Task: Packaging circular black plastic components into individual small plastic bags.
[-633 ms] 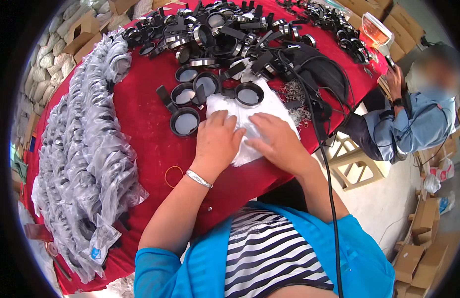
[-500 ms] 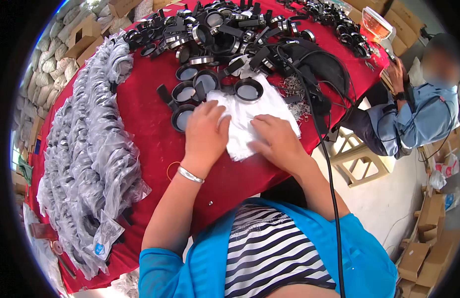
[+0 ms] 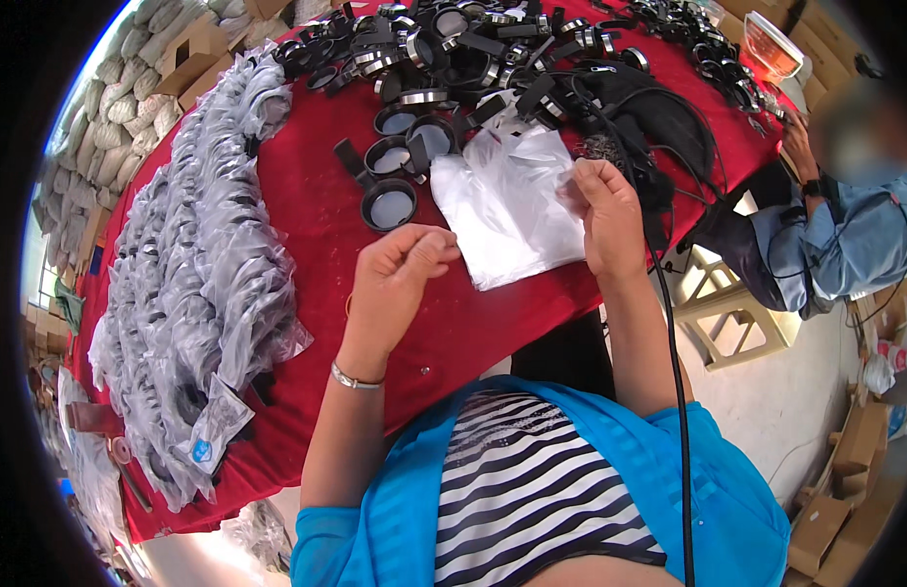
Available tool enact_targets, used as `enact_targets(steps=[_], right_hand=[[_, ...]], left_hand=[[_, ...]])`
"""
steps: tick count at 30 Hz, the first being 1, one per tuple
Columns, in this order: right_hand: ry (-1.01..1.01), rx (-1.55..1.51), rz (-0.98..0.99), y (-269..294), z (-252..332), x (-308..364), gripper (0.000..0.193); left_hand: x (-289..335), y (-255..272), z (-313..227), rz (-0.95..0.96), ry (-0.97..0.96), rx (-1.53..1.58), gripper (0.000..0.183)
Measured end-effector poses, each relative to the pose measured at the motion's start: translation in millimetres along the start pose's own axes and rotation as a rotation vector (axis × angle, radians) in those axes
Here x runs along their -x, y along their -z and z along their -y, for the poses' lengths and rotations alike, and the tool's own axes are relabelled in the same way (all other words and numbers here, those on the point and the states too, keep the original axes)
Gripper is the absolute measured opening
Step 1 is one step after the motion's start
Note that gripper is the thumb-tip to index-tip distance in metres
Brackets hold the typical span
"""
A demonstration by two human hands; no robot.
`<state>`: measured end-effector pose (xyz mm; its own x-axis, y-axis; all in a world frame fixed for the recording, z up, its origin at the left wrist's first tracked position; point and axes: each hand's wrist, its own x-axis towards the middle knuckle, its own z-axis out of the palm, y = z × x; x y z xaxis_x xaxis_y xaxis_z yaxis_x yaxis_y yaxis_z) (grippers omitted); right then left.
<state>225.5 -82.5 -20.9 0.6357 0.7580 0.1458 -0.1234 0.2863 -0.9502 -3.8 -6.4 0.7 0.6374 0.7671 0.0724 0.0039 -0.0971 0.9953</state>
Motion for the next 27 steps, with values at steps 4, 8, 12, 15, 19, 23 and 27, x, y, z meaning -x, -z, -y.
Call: enact_targets(steps=[4,8,12,15,19,23,27], right_hand=[[0.206,0.208,0.119,-21.4,14.0,26.5,0.006],[0.947,0.849,0.746,-52.4,11.5,61.6,0.007],[0.778,0.61,0.726,-57.5,11.1,71.2,0.014],[0.097,0.33,0.321,-41.3,14.9,57.4,0.028],[-0.396,-0.141,0.445,-42.3,4.6,60.0,0.036],[-0.429,-0.189,0.516,-46.4,-14.0,60.8,0.021],[-0.318,-0.139,0.408,-43.7,-7.2,57.2,0.01]], left_hand=[[7.4,-5.8,-2.9,0.123,-0.01,0.03,0.035],[18.4,-6.9,4.1,0.152,0.149,0.528,0.034],[23.5,14.1,23.5,0.061,0.138,0.53,0.028],[35.9,23.9,11.9,-0.018,0.108,0.646,0.027],[40.0,20.9,7.1,-0.052,0.082,0.557,0.028],[42.3,24.8,11.8,0.003,0.117,0.33,0.023],[33.9,23.6,6.4,-0.493,-0.206,-0.003,0.009]])
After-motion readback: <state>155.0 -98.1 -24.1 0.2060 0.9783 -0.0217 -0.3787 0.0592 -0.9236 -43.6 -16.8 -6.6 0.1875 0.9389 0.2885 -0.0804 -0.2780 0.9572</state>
